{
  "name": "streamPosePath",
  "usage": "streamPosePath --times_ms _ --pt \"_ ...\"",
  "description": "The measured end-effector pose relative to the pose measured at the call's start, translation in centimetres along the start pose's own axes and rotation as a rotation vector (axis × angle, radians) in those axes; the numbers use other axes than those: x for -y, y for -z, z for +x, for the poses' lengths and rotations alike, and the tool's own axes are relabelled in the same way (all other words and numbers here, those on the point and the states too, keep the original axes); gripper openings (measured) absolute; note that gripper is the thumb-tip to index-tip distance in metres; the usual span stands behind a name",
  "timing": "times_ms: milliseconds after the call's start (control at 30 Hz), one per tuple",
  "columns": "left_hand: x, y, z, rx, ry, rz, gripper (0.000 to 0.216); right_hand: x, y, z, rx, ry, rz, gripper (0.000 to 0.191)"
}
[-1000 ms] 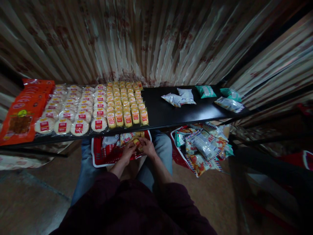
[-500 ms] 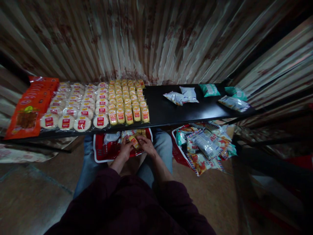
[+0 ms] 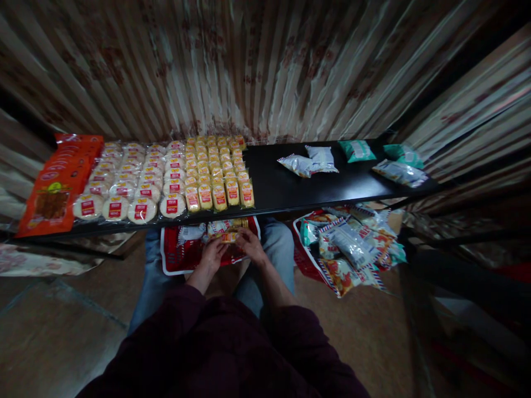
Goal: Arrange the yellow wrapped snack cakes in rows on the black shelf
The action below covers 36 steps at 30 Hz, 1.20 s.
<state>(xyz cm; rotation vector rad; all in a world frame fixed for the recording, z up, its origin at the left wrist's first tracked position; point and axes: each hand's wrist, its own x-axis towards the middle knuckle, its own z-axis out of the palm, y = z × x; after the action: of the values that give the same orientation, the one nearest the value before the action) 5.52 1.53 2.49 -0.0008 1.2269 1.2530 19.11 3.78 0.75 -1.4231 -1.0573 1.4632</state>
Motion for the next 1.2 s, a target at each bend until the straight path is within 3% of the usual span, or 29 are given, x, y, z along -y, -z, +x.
streamPosePath --times_ms 167,333,567,833,1200 --pt "0.3 0.4 -0.1 0.061 -0.064 0.053 0.024 -0.6 0.1 0.5 -0.093 -0.042 0.095 0.049" --pt "0.4 0.5 -0.1 0.124 -0.042 0.089 0.021 -0.3 -0.1 0.4 -0.069 -0.06 0.265 0.05" --pt "1.3 0.8 0.7 0.072 -0.077 0.053 0.013 -0.4 -0.1 0.2 0.007 -0.131 0.384 0.046" --pt "1.8 0.6 0.3 0.097 -0.125 0.248 0.019 -1.0 0.1 0.5 0.022 -0.078 0.288 0.044" --pt "1.5 0.2 -0.4 0.127 -0.113 0.334 0.026 -1.1 0.3 0.5 0.074 0.032 0.068 0.038"
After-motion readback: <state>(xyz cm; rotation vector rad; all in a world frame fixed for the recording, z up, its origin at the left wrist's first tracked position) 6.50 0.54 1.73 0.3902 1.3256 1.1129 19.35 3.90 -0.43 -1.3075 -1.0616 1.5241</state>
